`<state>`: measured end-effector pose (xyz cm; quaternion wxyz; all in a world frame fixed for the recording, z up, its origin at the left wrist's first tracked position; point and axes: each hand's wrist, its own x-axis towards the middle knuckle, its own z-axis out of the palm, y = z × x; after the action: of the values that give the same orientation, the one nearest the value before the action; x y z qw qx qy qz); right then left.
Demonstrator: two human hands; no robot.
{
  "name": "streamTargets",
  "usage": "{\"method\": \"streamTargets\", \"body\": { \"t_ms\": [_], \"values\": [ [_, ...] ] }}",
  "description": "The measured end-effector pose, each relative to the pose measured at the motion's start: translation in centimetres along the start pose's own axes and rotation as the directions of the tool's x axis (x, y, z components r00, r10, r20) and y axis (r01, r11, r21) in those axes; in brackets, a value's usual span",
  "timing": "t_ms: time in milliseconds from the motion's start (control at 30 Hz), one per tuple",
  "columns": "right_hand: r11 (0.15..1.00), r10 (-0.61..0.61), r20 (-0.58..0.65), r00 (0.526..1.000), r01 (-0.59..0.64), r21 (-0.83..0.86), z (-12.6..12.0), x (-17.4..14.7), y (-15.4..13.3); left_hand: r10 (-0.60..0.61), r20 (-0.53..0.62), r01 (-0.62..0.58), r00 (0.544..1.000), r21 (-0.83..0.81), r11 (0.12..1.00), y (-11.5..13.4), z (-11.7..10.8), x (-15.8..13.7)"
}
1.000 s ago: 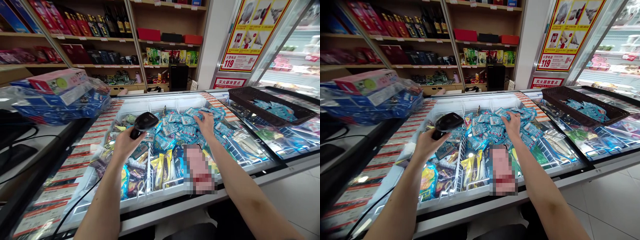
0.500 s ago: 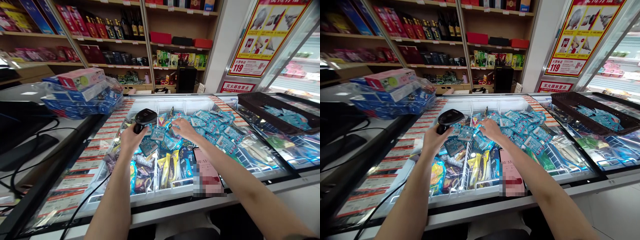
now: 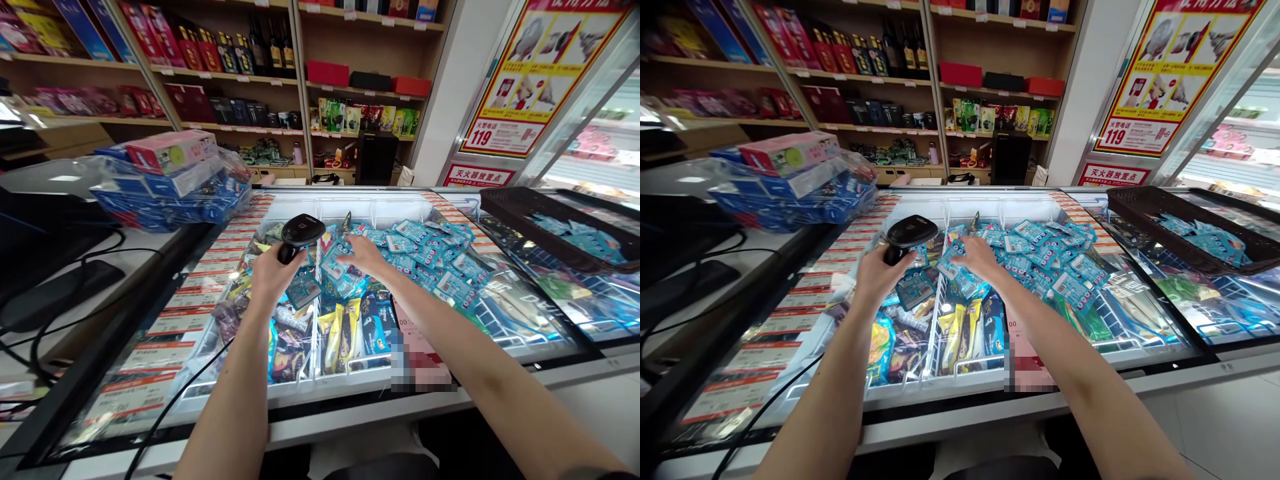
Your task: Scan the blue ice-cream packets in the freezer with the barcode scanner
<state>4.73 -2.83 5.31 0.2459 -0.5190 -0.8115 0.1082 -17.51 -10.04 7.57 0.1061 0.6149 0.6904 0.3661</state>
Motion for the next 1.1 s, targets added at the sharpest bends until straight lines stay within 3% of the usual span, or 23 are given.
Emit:
{"method": "streamTargets", "body": {
  "t_ms": [133, 200, 367, 500, 667, 1100],
  "values": [
    [0.964, 0.15, -0.14, 0.979, -0.113, 0.242, -2.7, -2.2, 2.5, 0.059, 0.063, -0.058, 0.996, -0.021, 0.998, 1.3, 0.4, -0.6],
    [0.924, 0.223, -0.234, 0.946, -0.128, 0.361, -3.8, -3.6, 4.1, 0.103, 0.101, -0.1, 0.989, -0.039, 0.994, 2.0, 0.8, -1.0],
    [0.738, 0.404, -0.309, 0.861, -0.108, 0.666, -4.9, -6.7, 7.5, 0.198, 0.23, -0.192, 0.953, -0.049, 0.98, 3.3, 1.7, -1.8],
    [0.746, 0.416, -0.353, 0.838, -0.092, 0.66, -4.7, -7.9, 8.4, 0.246, 0.296, -0.249, 0.923, -0.028, 0.968, 3.8, 2.4, -2.1],
    [0.782, 0.394, -0.356, 0.848, -0.106, 0.614, -4.6, -8.0, 8.8, 0.272, 0.338, -0.286, 0.901, -0.007, 0.958, 3.8, 3.0, -2.1],
    [0.791, 0.363, -0.33, 0.872, -0.101, 0.604, -4.1, -8.1, 8.6, 0.298, 0.348, -0.333, 0.889, 0.042, 0.942, 4.3, 3.1, -2.3]
  ]
}}
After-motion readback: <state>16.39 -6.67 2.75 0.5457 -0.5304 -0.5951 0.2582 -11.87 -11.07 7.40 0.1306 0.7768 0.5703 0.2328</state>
